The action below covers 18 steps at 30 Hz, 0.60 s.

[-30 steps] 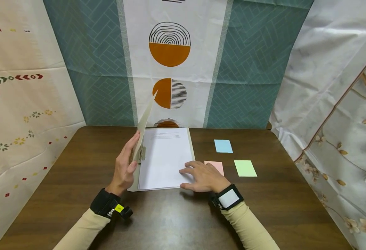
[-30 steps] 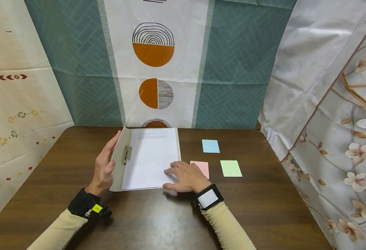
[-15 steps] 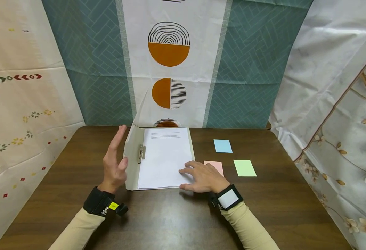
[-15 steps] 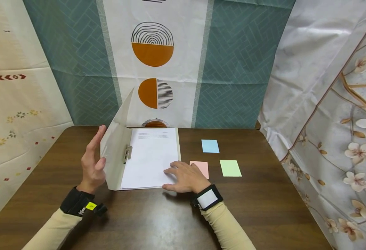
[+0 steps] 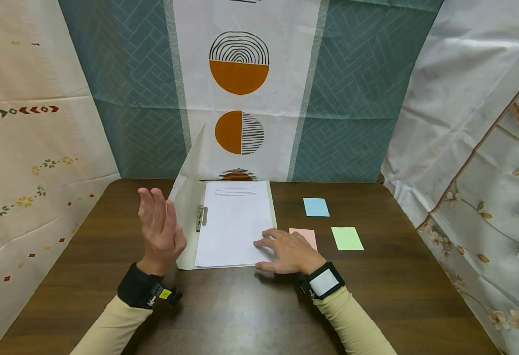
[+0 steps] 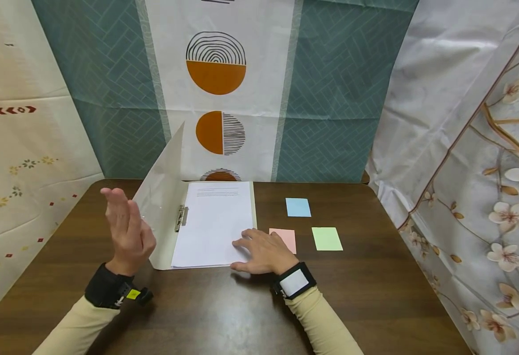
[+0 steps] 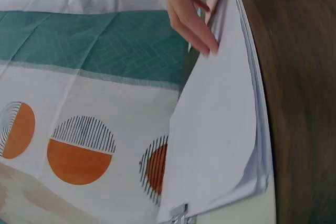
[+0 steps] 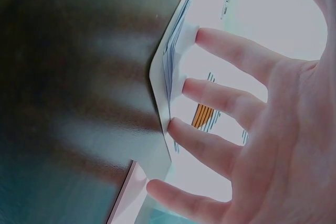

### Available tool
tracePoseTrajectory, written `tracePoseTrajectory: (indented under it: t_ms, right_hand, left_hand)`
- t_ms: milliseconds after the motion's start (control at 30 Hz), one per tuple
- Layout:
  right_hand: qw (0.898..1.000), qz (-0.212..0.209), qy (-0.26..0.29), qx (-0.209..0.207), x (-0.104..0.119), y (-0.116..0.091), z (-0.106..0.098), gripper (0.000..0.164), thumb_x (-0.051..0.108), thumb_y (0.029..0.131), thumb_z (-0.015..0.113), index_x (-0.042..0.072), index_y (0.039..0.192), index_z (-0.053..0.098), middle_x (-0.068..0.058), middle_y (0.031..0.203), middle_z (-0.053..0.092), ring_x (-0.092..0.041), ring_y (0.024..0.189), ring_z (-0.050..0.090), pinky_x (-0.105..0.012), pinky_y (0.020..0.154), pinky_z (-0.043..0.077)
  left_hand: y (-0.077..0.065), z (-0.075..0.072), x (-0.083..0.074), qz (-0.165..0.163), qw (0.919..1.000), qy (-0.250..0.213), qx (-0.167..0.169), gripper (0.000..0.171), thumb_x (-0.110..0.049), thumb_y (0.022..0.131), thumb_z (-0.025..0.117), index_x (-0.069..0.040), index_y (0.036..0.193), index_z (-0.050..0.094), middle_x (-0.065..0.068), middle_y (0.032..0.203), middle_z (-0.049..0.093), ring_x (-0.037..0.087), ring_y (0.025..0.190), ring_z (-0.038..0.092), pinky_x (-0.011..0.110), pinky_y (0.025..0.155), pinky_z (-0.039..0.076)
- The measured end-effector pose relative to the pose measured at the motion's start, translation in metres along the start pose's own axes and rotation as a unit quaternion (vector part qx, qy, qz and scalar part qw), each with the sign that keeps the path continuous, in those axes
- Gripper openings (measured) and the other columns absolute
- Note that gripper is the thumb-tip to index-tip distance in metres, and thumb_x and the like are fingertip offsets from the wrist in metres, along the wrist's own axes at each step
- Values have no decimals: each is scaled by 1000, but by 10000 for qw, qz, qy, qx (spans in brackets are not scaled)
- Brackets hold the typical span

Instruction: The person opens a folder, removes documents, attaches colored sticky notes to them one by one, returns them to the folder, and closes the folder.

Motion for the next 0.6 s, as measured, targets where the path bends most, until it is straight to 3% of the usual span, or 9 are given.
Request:
tracePoseTrajectory:
  t_ms: [167, 333, 467, 600]
  right_hand:
    - [10000, 42, 58, 50, 0, 0, -1, 62, 69, 100, 68, 33, 149, 73, -5, 161, 66, -23, 148, 65, -51, 101, 61]
    - [9999, 22, 81, 73, 1, 0, -1, 62, 69, 100, 68, 32, 149, 74, -5, 161, 67, -24, 148, 65, -51, 101, 61]
    - [9999, 10, 92, 57, 1, 0, -1, 62, 69, 100, 68, 32, 149, 74, -5, 160, 67, -24, 146, 66, -50, 100, 61]
    - [10000, -19, 49, 26, 0, 0, -1, 61, 69, 100, 68, 32, 149, 74, -5, 159, 67, -23, 145, 66, -47, 97, 61]
  left_hand:
    - [-3, 0, -6, 886, 9897, 1126, 28, 97, 28, 71, 60, -11, 160, 63, 1, 185, 37, 20, 179, 17, 49, 146, -3]
    - [-7, 2, -9, 1239, 9783, 1596, 450, 73, 20, 71, 79, -6, 138, 77, 6, 183, 40, 25, 180, 12, 45, 144, -12]
    - [-7, 4, -11, 1161, 9718, 1923, 722, 60, 15, 75, 86, -4, 131, 81, 10, 180, 44, 28, 180, 10, 45, 144, -15]
    - [-5, 5, -13, 562, 9652, 2379, 924, 62, 15, 78, 78, -5, 137, 79, 20, 175, 49, 36, 180, 5, 46, 140, -22]
Point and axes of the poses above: each hand's wrist, its own y-axis towards the middle knuckle, its own z-axis out of the palm, x = y × z, the point moved 3 cm from there along y, towards the middle knuckle
